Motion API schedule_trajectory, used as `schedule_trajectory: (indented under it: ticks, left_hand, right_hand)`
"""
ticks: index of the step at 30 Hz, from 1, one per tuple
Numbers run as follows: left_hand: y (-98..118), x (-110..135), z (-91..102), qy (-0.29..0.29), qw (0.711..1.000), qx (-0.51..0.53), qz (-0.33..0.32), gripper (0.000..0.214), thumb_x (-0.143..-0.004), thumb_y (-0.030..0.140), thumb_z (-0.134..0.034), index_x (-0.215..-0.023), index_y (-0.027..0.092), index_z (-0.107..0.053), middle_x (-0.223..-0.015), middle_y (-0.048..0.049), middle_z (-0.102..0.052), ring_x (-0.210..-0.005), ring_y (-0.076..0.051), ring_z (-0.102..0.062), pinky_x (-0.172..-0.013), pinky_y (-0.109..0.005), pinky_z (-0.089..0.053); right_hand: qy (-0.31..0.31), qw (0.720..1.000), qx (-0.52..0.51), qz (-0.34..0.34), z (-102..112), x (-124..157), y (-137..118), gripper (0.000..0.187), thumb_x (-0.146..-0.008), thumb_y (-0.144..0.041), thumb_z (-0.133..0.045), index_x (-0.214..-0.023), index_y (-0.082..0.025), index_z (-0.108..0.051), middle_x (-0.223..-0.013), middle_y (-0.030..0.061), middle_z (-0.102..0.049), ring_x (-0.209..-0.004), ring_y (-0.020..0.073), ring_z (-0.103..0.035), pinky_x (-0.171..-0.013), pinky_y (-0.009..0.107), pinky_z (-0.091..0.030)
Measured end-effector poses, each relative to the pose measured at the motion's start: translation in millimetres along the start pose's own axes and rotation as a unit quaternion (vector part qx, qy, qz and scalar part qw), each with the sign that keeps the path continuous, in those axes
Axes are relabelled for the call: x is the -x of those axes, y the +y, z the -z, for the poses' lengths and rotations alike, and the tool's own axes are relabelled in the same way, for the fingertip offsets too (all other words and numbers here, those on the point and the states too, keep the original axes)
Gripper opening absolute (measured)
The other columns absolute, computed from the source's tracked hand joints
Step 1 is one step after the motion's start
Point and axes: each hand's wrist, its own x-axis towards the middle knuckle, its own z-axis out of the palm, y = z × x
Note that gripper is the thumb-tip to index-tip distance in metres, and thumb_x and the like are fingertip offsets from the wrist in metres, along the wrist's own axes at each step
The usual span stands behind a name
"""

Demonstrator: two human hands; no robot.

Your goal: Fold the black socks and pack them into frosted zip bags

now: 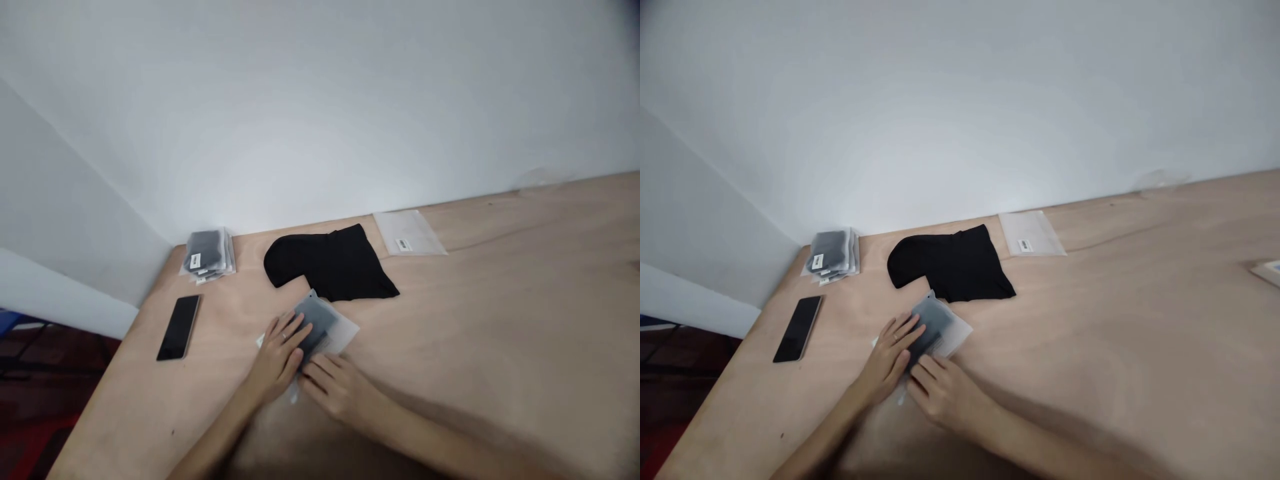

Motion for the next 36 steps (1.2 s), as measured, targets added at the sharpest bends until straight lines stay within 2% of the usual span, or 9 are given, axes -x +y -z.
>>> schedule_trajectory:
  ticks: [4,8,10,14,20,24,27,30,36]
  left_hand:
    - [24,14,16.0,0.153,0.985,0.016,-0.077,0.050,-0.103,0.046,-0.044,-0.141,0.016,-0.057,-0.122,-0.0160,-0.073,-0.121,-0.030,-0.066,-0.106,-0.051,-0.047]
    - [55,15,27.5,0.259,0.958,-0.058,-0.111,0.034,-0.097,0.016,-0.054,-0.130,0.011,-0.062,-0.101,-0.0130,-0.078,-0.106,-0.025,-0.072,-0.094,-0.040,-0.055]
    - [69,10,35.5,0.277,0.954,-0.043,-0.104,0.029,-0.099,0.008,-0.048,-0.122,0.012,-0.065,-0.096,-0.0122,-0.078,-0.100,-0.022,-0.073,-0.090,-0.037,-0.057]
    - [92,-5,54.8,0.262,0.961,0.044,-0.077,0.027,-0.106,0.016,-0.039,-0.107,0.013,-0.065,-0.086,-0.0117,-0.076,-0.084,-0.020,-0.073,-0.075,-0.033,-0.059]
    - [113,-15,60.8,0.243,0.959,0.128,-0.063,0.029,-0.107,0.018,-0.038,-0.102,0.015,-0.067,-0.083,-0.0097,-0.075,-0.075,-0.019,-0.071,-0.068,-0.030,-0.057]
    - [103,-15,60.8,0.313,0.938,0.113,0.096,0.030,-0.104,0.018,-0.045,-0.083,0.020,-0.068,-0.069,-0.0009,-0.069,-0.059,-0.014,-0.065,-0.055,-0.023,-0.048]
    - [78,-17,70.6,0.378,0.897,0.083,0.215,0.041,-0.101,0.029,-0.053,-0.062,0.019,-0.057,-0.052,0.0035,-0.049,-0.045,-0.012,-0.048,-0.043,-0.021,-0.035]
    - [53,-19,76.6,0.409,0.867,0.099,0.266,0.046,-0.098,0.044,-0.059,-0.059,0.019,-0.053,-0.053,0.0034,-0.042,-0.048,-0.012,-0.041,-0.043,-0.022,-0.033]
    - [32,-22,67.1,0.381,0.869,0.124,0.291,0.047,-0.097,0.048,-0.058,-0.061,0.018,-0.054,-0.056,0.0033,-0.040,-0.052,-0.012,-0.040,-0.047,-0.022,-0.033]
  right_hand:
    - [0.032,0.997,-0.054,-0.055,32,-17,8,0.018,-0.100,-0.008,-0.049,-0.101,-0.013,-0.066,-0.089,0.0080,-0.067,-0.084,0.0201,-0.060,-0.076,0.035,-0.054]
    - [0.105,0.981,-0.139,-0.083,70,-36,1,0.019,-0.097,-0.005,-0.053,-0.109,-0.014,-0.065,-0.089,0.0070,-0.068,-0.084,0.0196,-0.061,-0.076,0.034,-0.056]
    - [0.116,0.978,-0.151,-0.081,85,-43,-6,0.023,-0.097,-0.005,-0.051,-0.113,-0.014,-0.065,-0.089,0.0080,-0.070,-0.084,0.0199,-0.063,-0.075,0.035,-0.056]
    - [0.139,0.986,-0.087,-0.040,99,-49,-18,0.020,-0.100,-0.019,-0.054,-0.114,-0.013,-0.067,-0.094,0.0102,-0.073,-0.085,0.0224,-0.066,-0.072,0.037,-0.056]
    - [0.135,0.981,-0.131,-0.042,111,-60,-17,0.016,-0.099,-0.008,-0.051,-0.097,-0.015,-0.065,-0.078,0.0030,-0.069,-0.072,0.0161,-0.061,-0.067,0.032,-0.052]
    - [0.077,0.989,-0.101,-0.070,118,-59,-2,0.018,-0.101,-0.010,-0.049,-0.093,-0.017,-0.064,-0.078,0.0029,-0.068,-0.073,0.0171,-0.060,-0.068,0.033,-0.050]
    - [0.031,0.992,-0.075,-0.100,119,-44,22,0.021,-0.102,-0.014,-0.050,-0.088,-0.020,-0.065,-0.077,0.0033,-0.068,-0.073,0.0188,-0.062,-0.068,0.034,-0.050]
    - [0.007,0.989,-0.065,-0.129,115,-25,47,0.020,-0.102,-0.019,-0.052,-0.087,-0.021,-0.066,-0.076,0.0033,-0.069,-0.071,0.0191,-0.064,-0.067,0.034,-0.050]
    - [-0.052,0.970,-0.107,-0.212,100,-3,76,0.024,-0.103,-0.029,-0.050,-0.091,-0.023,-0.070,-0.083,0.0039,-0.073,-0.076,0.0195,-0.068,-0.072,0.034,-0.054]
